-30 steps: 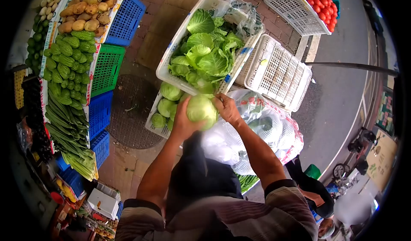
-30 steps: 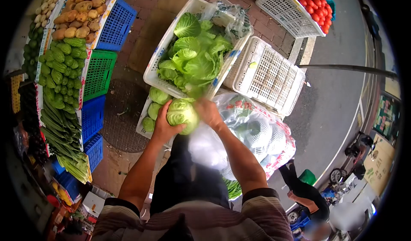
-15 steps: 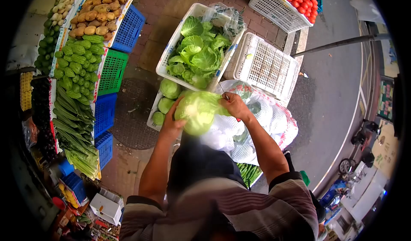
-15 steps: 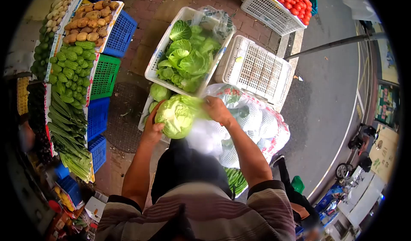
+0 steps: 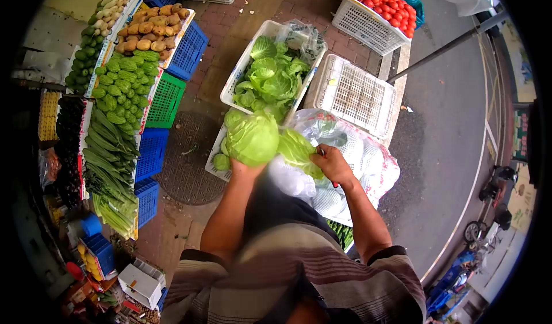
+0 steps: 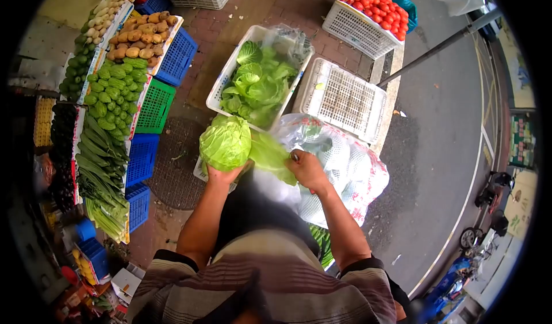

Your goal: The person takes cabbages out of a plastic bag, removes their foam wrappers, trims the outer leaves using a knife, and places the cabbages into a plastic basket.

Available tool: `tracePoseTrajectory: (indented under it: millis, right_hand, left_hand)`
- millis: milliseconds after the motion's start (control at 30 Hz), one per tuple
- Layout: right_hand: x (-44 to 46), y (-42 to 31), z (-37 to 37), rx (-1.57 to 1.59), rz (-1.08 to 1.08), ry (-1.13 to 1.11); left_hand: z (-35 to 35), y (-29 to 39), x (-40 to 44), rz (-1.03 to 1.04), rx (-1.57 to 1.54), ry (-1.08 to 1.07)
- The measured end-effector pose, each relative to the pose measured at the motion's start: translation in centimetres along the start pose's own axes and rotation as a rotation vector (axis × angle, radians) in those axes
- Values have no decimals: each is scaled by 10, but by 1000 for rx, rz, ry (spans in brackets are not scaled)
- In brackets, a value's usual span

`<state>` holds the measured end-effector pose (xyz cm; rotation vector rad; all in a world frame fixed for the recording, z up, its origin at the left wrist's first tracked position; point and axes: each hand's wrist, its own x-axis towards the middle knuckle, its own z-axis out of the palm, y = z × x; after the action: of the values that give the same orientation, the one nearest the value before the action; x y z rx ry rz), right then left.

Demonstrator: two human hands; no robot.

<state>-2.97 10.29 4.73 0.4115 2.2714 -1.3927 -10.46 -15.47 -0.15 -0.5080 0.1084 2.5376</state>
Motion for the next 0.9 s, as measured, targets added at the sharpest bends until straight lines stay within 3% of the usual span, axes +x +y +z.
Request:
tracePoseTrajectory:
  millis: [133, 167, 300, 433, 533, 900]
  right_hand:
    - [-35, 2, 4, 76, 20, -12]
    - [-49, -13, -4, 220, 158, -88]
    - [-69, -3, -1, 449, 86, -76]
    - [-75, -23, -13, 734, 86, -23]
    - [-64, -50, -22, 980, 32, 64]
    - [53, -106, -29, 1011, -111, 138]
  left_hand:
    - [17, -7, -4, 97, 45, -19]
    - [18, -4, -4, 105, 73, -12]
    - [22, 0, -16, 40, 87, -17]
    - [2, -2, -19, 97, 209, 118]
    - [-22, -2, -22, 13, 119, 190]
    - [-63, 8, -40, -41, 243, 374]
